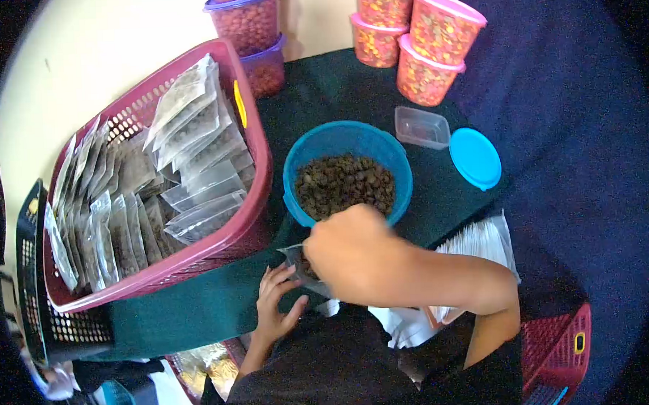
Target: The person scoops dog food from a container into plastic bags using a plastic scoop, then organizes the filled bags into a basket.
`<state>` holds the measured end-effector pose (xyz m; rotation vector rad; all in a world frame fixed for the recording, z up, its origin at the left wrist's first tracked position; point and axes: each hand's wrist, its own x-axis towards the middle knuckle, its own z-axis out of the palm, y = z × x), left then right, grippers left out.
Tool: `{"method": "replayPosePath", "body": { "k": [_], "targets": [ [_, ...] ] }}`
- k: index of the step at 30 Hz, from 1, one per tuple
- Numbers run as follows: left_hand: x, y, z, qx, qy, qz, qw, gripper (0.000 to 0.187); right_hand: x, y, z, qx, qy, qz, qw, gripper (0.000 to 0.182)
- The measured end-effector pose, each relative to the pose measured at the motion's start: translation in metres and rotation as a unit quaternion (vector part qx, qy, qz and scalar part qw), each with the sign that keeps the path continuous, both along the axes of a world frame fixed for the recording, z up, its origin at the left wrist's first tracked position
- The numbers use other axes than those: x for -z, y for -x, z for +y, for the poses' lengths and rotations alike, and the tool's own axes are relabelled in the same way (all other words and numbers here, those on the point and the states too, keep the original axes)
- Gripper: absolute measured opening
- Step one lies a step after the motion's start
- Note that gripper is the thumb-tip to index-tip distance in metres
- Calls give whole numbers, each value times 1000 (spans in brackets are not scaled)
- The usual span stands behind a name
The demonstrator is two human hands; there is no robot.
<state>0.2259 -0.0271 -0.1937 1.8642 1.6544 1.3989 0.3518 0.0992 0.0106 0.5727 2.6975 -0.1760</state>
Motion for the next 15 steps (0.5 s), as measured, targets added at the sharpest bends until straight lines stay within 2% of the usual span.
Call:
{"method": "replayPosePath", "body": {
  "k": [3,5,7,8,10,11,13,15],
  "targets": [
    [1,-6,0,-28,-14,-29,999,31,-33,-32,25,116,-103,28,988,30],
    [3,-10,0,-37,-21,-14,999,38,-26,-46,52,103,-193,58,974,34],
    [3,-19,1,-53,-19,-49,997,48,-7,-45,86,119,-217,36,968,24],
    [3,-23,0,-65,9,-22,998,58,9,-46,104,110,-217,38,969,24],
    [7,-35,0,-93,15,-36,995,61,47,-45,138,16,-314,101,944,32],
    [9,-41,1,-112,22,-50,992,64,63,-41,151,7,-312,104,944,32],
    [11,-52,4,-148,17,-57,987,70,91,-34,170,-40,-366,181,912,38],
    [15,-63,8,-184,11,-63,981,76,105,-25,179,-77,-354,216,907,34]
  ]
}}
